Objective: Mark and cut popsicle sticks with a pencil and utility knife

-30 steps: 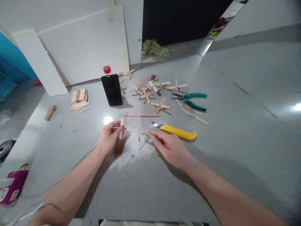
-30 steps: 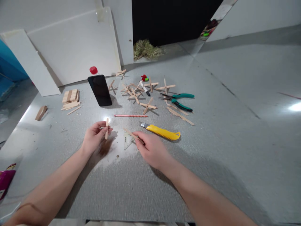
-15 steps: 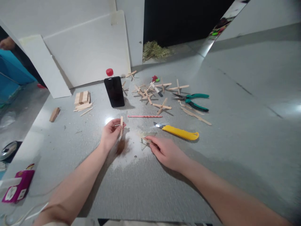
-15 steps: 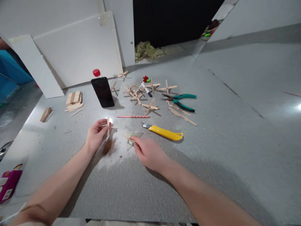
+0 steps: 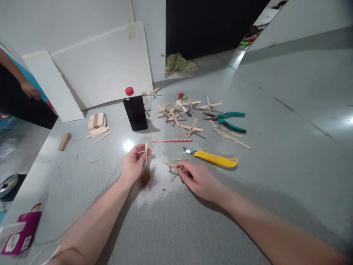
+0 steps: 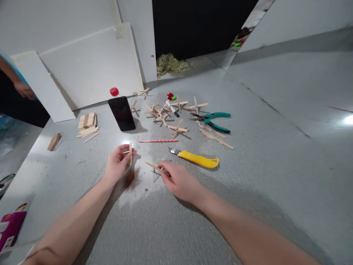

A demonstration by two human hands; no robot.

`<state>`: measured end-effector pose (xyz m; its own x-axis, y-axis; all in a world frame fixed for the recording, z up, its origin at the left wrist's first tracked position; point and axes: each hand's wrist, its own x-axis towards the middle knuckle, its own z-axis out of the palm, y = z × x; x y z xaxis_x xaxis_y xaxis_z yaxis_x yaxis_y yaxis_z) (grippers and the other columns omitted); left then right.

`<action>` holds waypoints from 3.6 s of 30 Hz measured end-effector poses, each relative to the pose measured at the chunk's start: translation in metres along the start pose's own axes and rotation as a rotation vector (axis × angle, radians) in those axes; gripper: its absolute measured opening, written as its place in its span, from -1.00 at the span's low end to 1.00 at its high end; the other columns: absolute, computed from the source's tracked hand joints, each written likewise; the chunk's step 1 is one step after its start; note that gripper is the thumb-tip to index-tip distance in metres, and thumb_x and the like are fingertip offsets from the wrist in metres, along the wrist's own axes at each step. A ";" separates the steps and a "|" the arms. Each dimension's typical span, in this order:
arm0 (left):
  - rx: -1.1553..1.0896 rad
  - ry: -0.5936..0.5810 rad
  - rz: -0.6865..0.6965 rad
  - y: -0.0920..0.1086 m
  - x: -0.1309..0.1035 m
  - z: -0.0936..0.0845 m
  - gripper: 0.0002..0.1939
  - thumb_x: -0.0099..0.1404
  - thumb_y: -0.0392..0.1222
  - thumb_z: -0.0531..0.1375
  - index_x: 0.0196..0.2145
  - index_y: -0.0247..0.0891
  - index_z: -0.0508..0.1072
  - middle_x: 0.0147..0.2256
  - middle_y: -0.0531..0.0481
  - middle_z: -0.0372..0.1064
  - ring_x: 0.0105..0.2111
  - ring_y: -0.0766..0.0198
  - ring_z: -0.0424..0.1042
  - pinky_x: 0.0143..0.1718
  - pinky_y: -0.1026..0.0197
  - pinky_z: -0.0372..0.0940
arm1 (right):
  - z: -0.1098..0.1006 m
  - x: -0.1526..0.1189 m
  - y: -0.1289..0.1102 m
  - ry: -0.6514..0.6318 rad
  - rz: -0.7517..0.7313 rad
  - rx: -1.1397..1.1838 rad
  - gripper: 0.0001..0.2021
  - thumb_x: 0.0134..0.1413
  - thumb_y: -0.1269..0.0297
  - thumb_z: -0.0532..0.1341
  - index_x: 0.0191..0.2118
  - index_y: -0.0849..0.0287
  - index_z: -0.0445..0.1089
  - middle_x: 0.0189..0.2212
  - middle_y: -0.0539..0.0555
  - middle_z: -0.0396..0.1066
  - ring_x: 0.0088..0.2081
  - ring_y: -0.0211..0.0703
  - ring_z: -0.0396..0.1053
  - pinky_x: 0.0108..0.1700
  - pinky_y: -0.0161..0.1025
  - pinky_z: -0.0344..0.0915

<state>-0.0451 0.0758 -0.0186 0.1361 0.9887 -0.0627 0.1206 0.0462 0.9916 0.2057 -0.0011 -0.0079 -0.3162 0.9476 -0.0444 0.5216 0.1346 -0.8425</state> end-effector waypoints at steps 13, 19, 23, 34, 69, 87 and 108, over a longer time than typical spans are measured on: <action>0.334 0.134 0.292 -0.018 0.007 -0.010 -0.60 0.32 -0.37 0.15 0.09 -0.12 0.38 0.27 -0.15 0.27 0.34 0.04 0.23 0.41 -0.24 0.07 | -0.002 0.001 0.007 0.100 0.020 0.173 -0.81 0.32 0.18 0.06 -0.18 0.15 0.34 -0.49 0.00 0.46 -0.50 -0.22 0.39 -0.42 -0.29 0.28; 0.505 0.173 0.423 -0.001 -0.013 -0.007 -0.75 0.48 -0.22 0.06 0.04 -0.11 0.43 -0.08 -0.09 0.53 -0.06 0.19 0.55 0.05 0.00 0.45 | -0.004 -0.002 0.003 0.109 -0.038 0.056 -0.82 0.31 0.21 0.11 -0.28 0.15 0.37 -0.52 -0.03 0.42 -0.51 -0.26 0.33 -0.42 -0.30 0.18; 0.635 -0.070 0.517 0.008 -0.035 0.010 -0.84 0.42 -0.11 0.19 -0.19 -0.16 0.56 -0.40 0.01 0.54 -0.40 0.27 0.53 -0.24 0.18 0.44 | -0.003 -0.003 0.003 0.096 -0.099 -0.034 -0.81 0.27 0.24 0.16 -0.36 0.15 0.40 -0.55 -0.04 0.38 -0.51 -0.27 0.24 -0.43 -0.31 0.08; 0.597 -0.407 0.595 0.010 -0.044 0.027 -0.73 0.46 -0.25 0.08 -0.01 -0.22 0.53 -0.14 -0.12 0.56 -0.17 0.23 0.54 -0.12 0.17 0.43 | 0.003 -0.002 0.006 0.059 -0.178 -0.103 -0.81 0.31 0.28 0.14 -0.31 0.14 0.45 -0.47 0.00 0.48 -0.44 -0.23 0.38 -0.36 -0.31 0.18; 0.368 -0.272 0.168 0.009 -0.038 0.025 -0.78 0.37 -0.26 0.17 -0.02 -0.20 0.40 -0.23 -0.07 0.56 -0.36 0.30 0.58 -0.33 0.24 0.49 | -0.010 -0.008 0.009 0.120 -0.308 -0.545 -0.88 0.20 0.28 0.30 -0.19 0.20 0.47 -0.01 0.29 0.47 0.05 0.17 0.46 0.10 0.13 0.47; 0.741 -0.293 0.510 0.006 -0.037 0.028 -0.80 0.38 -0.23 0.17 -0.04 -0.20 0.42 0.10 -0.20 0.38 0.12 0.05 0.40 0.14 -0.10 0.37 | 0.010 -0.024 -0.005 0.038 -0.397 -0.722 -0.68 0.19 0.60 0.07 -0.06 0.20 0.47 -0.40 0.09 0.52 -0.40 -0.14 0.47 -0.37 -0.27 0.39; 0.960 -0.364 0.551 0.010 -0.040 0.030 -0.43 0.26 0.04 0.36 0.12 -0.27 0.36 0.14 -0.24 0.38 0.13 -0.14 0.34 0.16 -0.23 0.27 | 0.015 -0.036 -0.022 -0.041 -0.221 -0.777 -0.82 0.09 0.36 0.32 -0.16 0.24 0.46 -0.27 0.16 0.48 -0.28 0.01 0.45 -0.28 -0.10 0.39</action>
<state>-0.0195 0.0328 -0.0092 0.6575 0.7348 0.1665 0.6309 -0.6577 0.4115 0.1935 -0.0422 0.0044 -0.4973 0.8663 0.0468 0.8406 0.4945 -0.2212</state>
